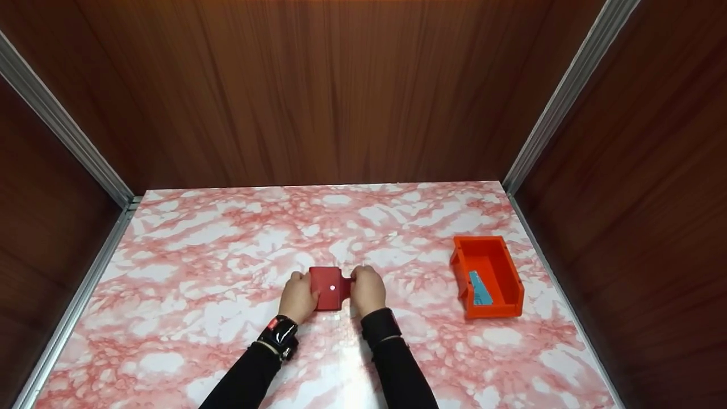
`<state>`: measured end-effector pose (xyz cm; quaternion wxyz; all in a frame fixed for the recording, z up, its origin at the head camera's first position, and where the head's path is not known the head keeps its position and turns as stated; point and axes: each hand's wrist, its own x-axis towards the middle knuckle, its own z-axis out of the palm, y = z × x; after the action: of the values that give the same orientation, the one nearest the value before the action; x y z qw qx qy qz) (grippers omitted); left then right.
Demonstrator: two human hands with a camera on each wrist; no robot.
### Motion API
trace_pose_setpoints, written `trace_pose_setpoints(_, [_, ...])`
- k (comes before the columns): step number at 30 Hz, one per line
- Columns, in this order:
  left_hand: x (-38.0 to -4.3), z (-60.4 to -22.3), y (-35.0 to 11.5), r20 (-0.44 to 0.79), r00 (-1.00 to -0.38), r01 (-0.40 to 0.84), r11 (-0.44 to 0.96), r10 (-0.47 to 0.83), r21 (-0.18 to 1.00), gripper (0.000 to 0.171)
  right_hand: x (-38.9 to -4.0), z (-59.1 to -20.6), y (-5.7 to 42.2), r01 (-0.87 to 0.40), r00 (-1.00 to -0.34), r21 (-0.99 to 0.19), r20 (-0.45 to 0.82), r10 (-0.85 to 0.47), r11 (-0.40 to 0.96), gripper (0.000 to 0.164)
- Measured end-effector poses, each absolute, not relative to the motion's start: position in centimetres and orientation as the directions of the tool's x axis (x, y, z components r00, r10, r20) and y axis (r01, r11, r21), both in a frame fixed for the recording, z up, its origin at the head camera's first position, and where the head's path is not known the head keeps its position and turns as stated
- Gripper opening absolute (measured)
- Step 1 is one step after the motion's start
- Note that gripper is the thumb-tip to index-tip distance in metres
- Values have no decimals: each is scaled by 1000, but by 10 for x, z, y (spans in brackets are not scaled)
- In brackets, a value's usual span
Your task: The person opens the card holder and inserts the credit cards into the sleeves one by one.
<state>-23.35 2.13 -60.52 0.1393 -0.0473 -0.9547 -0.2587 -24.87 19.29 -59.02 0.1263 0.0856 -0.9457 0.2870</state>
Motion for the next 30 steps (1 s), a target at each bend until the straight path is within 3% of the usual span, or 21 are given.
trace_pose_setpoints(18, [-233,-604,22,235,-972,131,845,7,518,47,-253,-595,193,-256,-948,-418,284,-143,872,18])
trace_pose_setpoints(30, [-232,-603,23,250,-968,128,855,-1,502,43,-255,-597,189,-204,-959,-382,261,-106,901,15])
